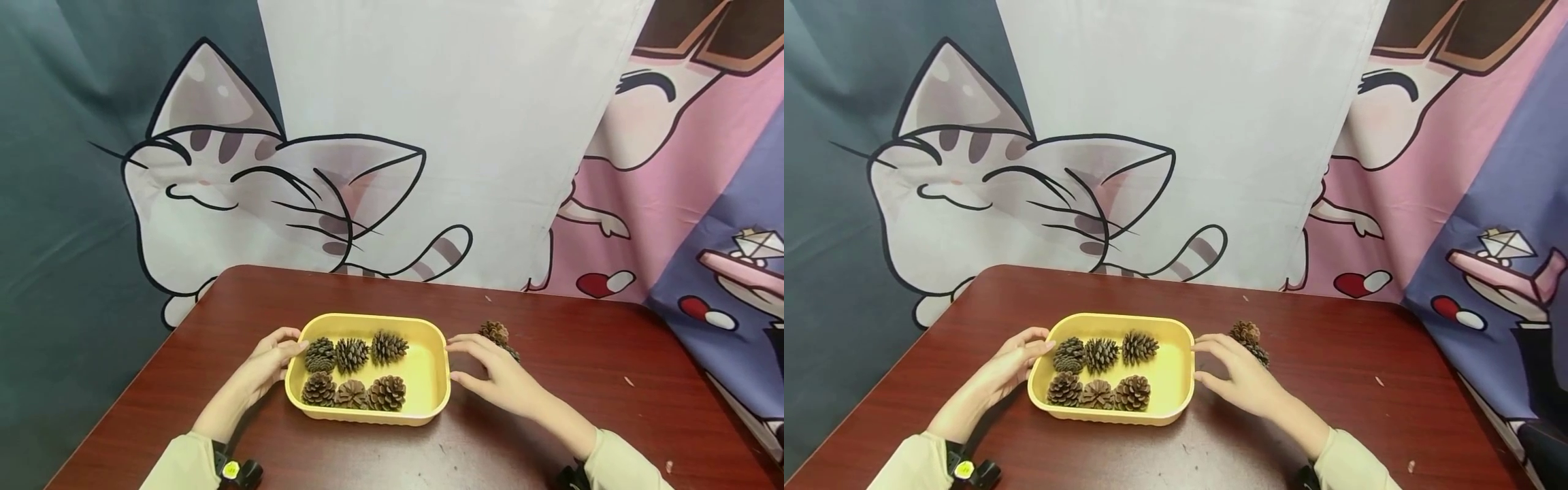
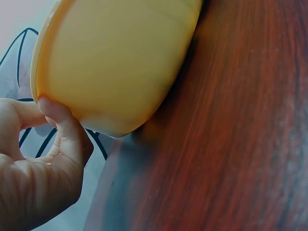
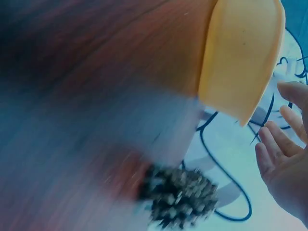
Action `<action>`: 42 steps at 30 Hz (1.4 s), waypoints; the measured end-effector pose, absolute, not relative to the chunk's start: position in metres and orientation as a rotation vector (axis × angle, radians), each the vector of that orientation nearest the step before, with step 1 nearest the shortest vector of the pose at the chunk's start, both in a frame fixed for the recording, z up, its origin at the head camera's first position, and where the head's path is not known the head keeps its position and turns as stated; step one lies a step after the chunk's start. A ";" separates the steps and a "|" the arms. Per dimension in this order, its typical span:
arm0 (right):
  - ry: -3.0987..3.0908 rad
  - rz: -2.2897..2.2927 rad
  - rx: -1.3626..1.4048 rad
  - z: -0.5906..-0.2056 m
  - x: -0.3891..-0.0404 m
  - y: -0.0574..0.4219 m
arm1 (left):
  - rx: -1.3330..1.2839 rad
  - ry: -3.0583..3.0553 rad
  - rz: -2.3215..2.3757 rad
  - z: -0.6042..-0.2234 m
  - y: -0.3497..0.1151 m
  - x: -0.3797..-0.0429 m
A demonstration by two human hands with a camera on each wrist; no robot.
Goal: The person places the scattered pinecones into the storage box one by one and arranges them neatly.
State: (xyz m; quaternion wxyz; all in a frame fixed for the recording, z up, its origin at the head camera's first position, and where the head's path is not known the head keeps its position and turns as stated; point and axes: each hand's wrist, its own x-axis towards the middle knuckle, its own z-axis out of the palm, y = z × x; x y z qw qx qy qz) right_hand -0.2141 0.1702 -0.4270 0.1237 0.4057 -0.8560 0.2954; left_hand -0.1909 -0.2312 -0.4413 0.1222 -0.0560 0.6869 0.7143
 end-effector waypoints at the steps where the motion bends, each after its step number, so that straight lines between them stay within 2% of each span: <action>1: -2.496 0.853 1.168 -0.428 -0.214 0.174 | -0.159 2.005 2.084 -0.441 -0.231 -0.191; 17: -2.465 0.834 0.931 -0.443 -0.216 0.226 | -0.165 2.002 2.081 -0.441 -0.232 -0.191; 29: -2.558 0.822 0.715 -0.453 -0.215 0.236 | -0.186 1.990 2.089 -0.440 -0.231 -0.191; 42: -2.633 0.733 0.697 -0.455 -0.216 0.235 | -0.197 1.981 2.110 -0.443 -0.230 -0.192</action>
